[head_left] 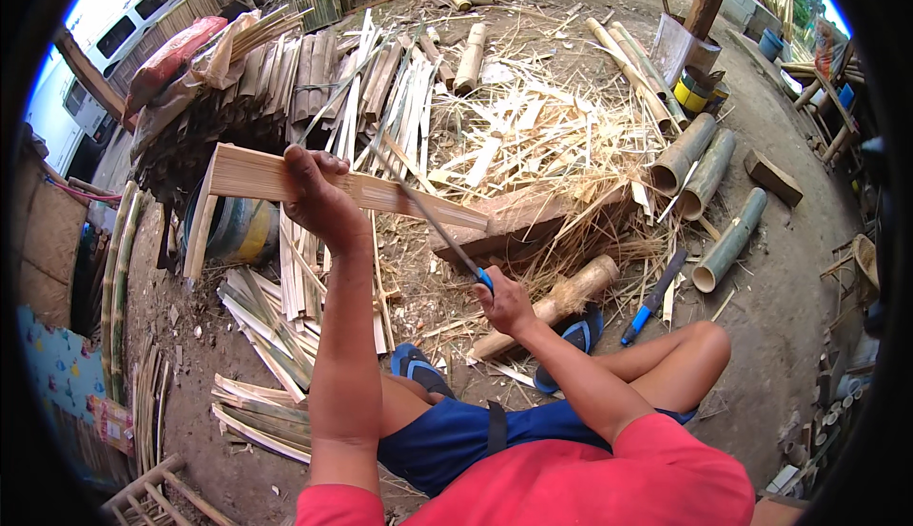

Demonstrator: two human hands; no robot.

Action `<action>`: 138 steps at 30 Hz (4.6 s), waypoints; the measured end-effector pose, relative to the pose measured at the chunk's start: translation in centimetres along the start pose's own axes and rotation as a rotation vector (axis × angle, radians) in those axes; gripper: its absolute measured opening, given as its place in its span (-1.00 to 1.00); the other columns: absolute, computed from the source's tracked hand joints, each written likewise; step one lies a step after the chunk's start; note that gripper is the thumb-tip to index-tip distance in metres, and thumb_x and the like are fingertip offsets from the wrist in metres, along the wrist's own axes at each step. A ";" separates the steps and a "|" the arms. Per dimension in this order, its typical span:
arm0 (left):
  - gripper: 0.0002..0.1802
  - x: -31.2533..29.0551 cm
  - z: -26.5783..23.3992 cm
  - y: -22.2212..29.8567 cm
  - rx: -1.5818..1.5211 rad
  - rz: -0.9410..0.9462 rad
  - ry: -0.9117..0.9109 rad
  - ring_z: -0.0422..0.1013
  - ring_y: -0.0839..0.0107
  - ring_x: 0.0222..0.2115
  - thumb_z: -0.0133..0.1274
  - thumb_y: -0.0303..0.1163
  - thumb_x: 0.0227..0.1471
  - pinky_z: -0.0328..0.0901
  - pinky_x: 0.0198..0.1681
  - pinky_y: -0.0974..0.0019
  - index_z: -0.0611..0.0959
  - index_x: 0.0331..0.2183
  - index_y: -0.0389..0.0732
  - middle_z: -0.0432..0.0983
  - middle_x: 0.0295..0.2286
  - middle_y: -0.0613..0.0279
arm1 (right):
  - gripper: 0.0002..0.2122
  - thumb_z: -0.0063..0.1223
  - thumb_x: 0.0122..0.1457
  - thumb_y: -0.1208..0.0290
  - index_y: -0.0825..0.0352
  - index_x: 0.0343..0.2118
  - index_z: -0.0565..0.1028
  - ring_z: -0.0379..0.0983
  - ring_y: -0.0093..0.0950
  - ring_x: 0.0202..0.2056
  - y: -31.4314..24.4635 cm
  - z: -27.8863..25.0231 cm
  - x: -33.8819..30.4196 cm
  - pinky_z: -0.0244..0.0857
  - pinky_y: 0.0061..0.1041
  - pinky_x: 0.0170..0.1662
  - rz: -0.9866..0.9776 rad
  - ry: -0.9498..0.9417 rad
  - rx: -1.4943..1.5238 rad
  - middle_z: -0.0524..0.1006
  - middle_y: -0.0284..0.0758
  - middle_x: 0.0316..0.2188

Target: The person sits on the ground and repeatedly shaves thin strips from bamboo pieces using a knife. They hold each piece in one hand and draw the knife along its length to remove material, then place the finished piece aside.

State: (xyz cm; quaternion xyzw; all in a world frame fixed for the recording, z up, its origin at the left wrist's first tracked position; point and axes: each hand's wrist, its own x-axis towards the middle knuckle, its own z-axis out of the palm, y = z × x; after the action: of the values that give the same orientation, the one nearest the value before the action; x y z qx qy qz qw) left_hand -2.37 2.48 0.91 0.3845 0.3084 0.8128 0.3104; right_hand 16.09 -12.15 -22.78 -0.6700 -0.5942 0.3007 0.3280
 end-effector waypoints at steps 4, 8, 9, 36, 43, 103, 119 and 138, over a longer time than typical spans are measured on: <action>-0.60 0.1 -0.7 0.2 -0.105 -0.071 -0.019 0.30 0.52 -0.58 0.11 -0.02 0.20 0.33 -0.35 0.31 0.43 -0.46 -0.12 0.31 -0.62 0.37 | -0.42 -0.27 0.32 -0.12 0.46 -0.27 0.48 0.47 0.10 -0.17 5.1 -0.1 1.8 0.30 -0.04 -0.11 0.561 0.031 -0.145 0.54 0.14 -0.31; -0.62 0.5 -1.1 0.0 -0.279 -0.159 -0.344 0.30 0.50 -0.58 0.06 -0.06 0.24 0.33 -0.35 0.26 0.44 -0.44 -0.13 0.30 -0.62 0.35 | -0.44 -0.30 0.36 -0.11 0.42 -0.31 0.44 0.45 0.04 -0.28 1.2 -4.1 2.4 0.30 -0.10 -0.18 0.248 -0.098 0.040 0.53 0.04 -0.39; -0.62 0.4 -1.2 -0.1 -0.319 -0.195 -0.410 0.32 0.47 -0.56 0.02 -0.05 0.25 0.34 -0.33 0.23 0.43 -0.44 -0.15 0.31 -0.60 0.32 | -0.45 -0.31 0.37 -0.11 0.41 -0.34 0.43 0.44 0.02 -0.33 -1.3 -5.4 2.0 0.30 -0.11 -0.22 0.111 -0.105 0.094 0.51 0.01 -0.44; -0.77 -0.1 0.1 -0.7 -0.132 0.016 -0.639 0.41 0.54 -0.30 0.15 -0.25 0.20 0.29 -0.11 0.34 0.51 -0.21 -0.16 0.52 -0.37 0.33 | -0.54 -0.25 0.39 -0.03 0.36 -0.39 0.35 0.35 0.03 -0.51 -4.2 -3.2 -0.1 0.22 -0.16 -0.42 -0.123 0.099 0.221 0.39 -0.06 -0.60; -0.83 0.1 0.9 -1.2 -0.013 0.057 -0.480 0.42 0.50 -0.35 0.06 -0.35 0.23 0.28 -0.14 0.36 0.44 -0.23 -0.19 0.51 -0.41 0.29 | -0.40 -0.35 0.36 -0.10 0.46 -0.38 0.47 0.44 0.14 -0.26 1.3 -4.6 4.0 0.28 -0.03 -0.21 0.428 -0.155 0.044 0.53 0.11 -0.38; -0.59 -17.2 -53.7 -4.0 1.612 -0.373 0.159 0.31 0.02 0.05 0.11 -0.39 -0.04 0.21 0.14 0.06 0.57 -0.08 -0.23 0.38 0.00 0.03 | -0.56 0.01 0.26 -0.02 0.38 -0.35 0.48 0.44 -0.11 -0.44 -5.6 15.4 3.5 0.30 -0.18 -0.30 -0.051 -0.846 -0.313 0.51 -0.06 -0.51; -0.61 -10.5 -45.7 -17.7 1.574 -0.887 -0.556 0.46 -0.13 -0.15 0.13 -0.26 -0.04 0.36 -0.05 -0.05 0.62 -0.16 -0.23 0.48 -0.14 -0.22 | -0.68 0.04 0.31 0.09 0.30 -0.34 0.39 0.25 -0.67 -0.67 1.0 13.2 3.7 0.21 -0.55 -0.62 0.175 -0.615 0.044 0.32 -0.49 -0.66; -0.34 6.9 -11.4 -0.3 -0.173 -0.187 -0.165 0.39 0.37 -0.01 -0.01 -0.26 0.26 0.24 0.07 0.23 0.16 0.30 -0.02 0.45 0.02 0.16 | -0.72 0.05 0.31 0.14 0.25 -0.38 0.34 0.23 -0.68 -0.72 -0.1 -0.9 -1.9 0.15 -0.60 -0.67 0.328 -0.183 0.513 0.32 -0.49 -0.69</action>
State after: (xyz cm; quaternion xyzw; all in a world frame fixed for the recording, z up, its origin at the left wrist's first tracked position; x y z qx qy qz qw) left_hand -15.11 4.81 -2.17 0.3913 0.2453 0.7697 0.4408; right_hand 16.58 -14.11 -22.15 -0.6224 -0.4103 0.5487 0.3785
